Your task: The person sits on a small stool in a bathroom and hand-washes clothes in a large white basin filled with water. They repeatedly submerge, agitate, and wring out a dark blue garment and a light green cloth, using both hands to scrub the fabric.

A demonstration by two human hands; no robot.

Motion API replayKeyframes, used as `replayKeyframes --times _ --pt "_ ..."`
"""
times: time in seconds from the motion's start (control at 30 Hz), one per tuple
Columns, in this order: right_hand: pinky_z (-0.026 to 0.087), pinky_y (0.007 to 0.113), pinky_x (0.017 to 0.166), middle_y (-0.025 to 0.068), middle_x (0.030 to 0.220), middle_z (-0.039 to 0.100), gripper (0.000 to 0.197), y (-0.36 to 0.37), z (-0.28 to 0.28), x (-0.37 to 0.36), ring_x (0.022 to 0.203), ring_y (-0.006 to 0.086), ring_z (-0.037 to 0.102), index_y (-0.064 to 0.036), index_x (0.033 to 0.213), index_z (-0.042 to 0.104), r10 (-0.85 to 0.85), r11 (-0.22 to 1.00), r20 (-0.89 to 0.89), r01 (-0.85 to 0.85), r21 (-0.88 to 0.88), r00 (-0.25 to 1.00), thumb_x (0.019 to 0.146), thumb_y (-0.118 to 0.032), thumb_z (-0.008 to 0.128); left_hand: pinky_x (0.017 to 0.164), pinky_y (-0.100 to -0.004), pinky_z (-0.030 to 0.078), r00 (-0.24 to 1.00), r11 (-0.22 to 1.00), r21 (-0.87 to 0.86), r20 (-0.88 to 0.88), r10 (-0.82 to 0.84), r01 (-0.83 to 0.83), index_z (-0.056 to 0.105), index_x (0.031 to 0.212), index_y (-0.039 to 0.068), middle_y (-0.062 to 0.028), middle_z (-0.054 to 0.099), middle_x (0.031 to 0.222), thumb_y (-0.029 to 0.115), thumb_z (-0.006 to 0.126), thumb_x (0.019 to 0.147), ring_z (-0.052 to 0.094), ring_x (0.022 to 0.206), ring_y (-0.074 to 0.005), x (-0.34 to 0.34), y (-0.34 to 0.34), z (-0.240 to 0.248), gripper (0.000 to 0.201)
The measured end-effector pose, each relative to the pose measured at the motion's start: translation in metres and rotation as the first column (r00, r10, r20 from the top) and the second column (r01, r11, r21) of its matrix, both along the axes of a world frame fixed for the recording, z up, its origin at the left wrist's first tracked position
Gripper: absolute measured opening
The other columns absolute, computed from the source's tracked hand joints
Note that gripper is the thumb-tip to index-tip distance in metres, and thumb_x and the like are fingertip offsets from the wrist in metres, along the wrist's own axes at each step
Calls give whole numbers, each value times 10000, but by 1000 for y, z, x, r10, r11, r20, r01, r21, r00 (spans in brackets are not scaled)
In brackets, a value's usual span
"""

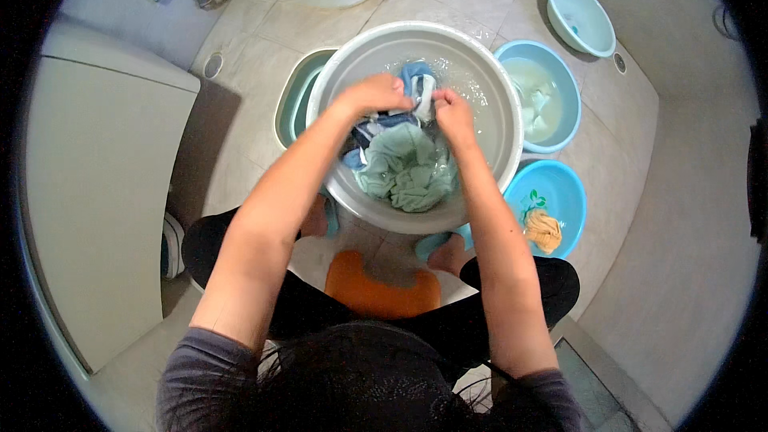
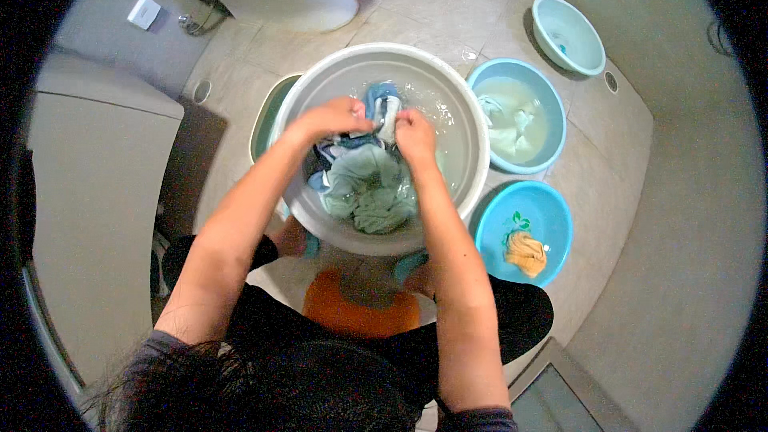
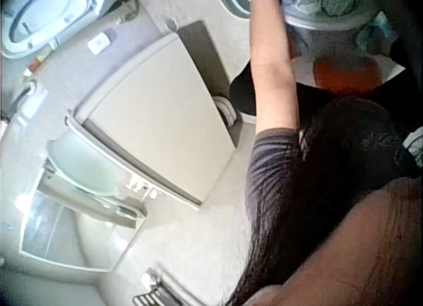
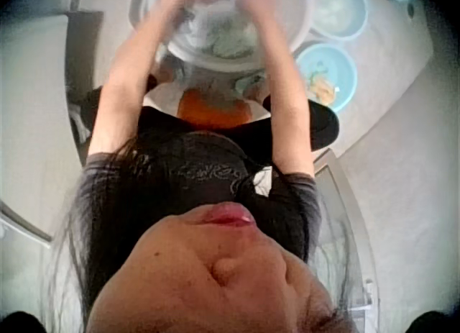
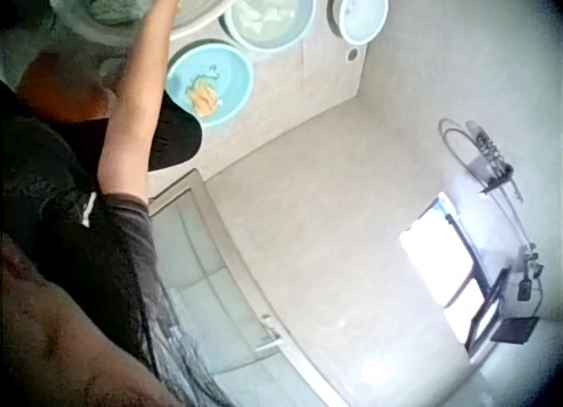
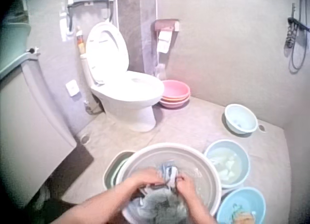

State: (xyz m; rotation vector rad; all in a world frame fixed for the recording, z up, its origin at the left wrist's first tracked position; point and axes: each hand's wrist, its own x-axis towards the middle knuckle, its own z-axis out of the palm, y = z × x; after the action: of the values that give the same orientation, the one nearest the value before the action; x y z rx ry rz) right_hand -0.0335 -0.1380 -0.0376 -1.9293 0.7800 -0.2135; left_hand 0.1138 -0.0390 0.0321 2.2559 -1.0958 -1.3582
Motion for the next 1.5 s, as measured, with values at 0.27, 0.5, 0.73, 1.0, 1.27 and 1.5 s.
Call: replayKeyframes --times 0.27,0.5,0.73,1.0,1.27,1.5 --pt "375 396 924 144 1151 510 563 36 37 16 1046 281 499 -9 1170 451 -690 11 153 -201 980 707 889 -479 320 672 -271 437 -6 502 30 -999 49 -864 415 695 102 -12 463 718 70 526 717 487 669 -130 -32 12 50 117" --pt "388 379 884 116 1039 562 410 40 70 12 974 278 529 -48 1055 520 -625 338 342 -152 929 702 854 -403 474 974 -423 309 -240 303 250 -968 68 -920 471 1164 -14 -175 505 1163 346 435 767 455 1093 -322 -37 42 13 538" --pt "392 396 814 128 978 518 284 76 123 14 959 302 477 -51 815 555 99 793 537 260 -551 838 664 -251 688 920 -400 366 -293 503 201 -950 -110 -841 464 1155 42 -140 517 1117 328 455 829 481 1053 -280 -34 43 -24 434" --pt "410 411 807 200 941 562 326 37 84 46 911 386 515 -29 872 567 -197 974 241 218 -63 950 743 -324 618 738 -375 512 83 434 83 -933 349 -897 442 1135 79 -131 538 1065 230 478 863 591 855 -236 -57 24 -2 314" --pt "394 438 821 208 1012 561 473 -30 56 6 961 353 525 -42 1068 518 -340 917 23 336 -213 940 812 -436 469 646 -353 463 916 829 -529 216 338 -181 488 1129 154 -144 568 893 213 585 776 593 745 -278 -18 18 19 370" --pt "371 472 830 159 1124 494 416 16 4 -14 967 364 482 -141 1079 525 269 707 -145 -298 -641 952 679 -218 606 628 -410 493 602 957 -44 785 -144 287 506 1042 138 -172 523 975 180 450 799 606 738 -301 -33 7 -29 253"
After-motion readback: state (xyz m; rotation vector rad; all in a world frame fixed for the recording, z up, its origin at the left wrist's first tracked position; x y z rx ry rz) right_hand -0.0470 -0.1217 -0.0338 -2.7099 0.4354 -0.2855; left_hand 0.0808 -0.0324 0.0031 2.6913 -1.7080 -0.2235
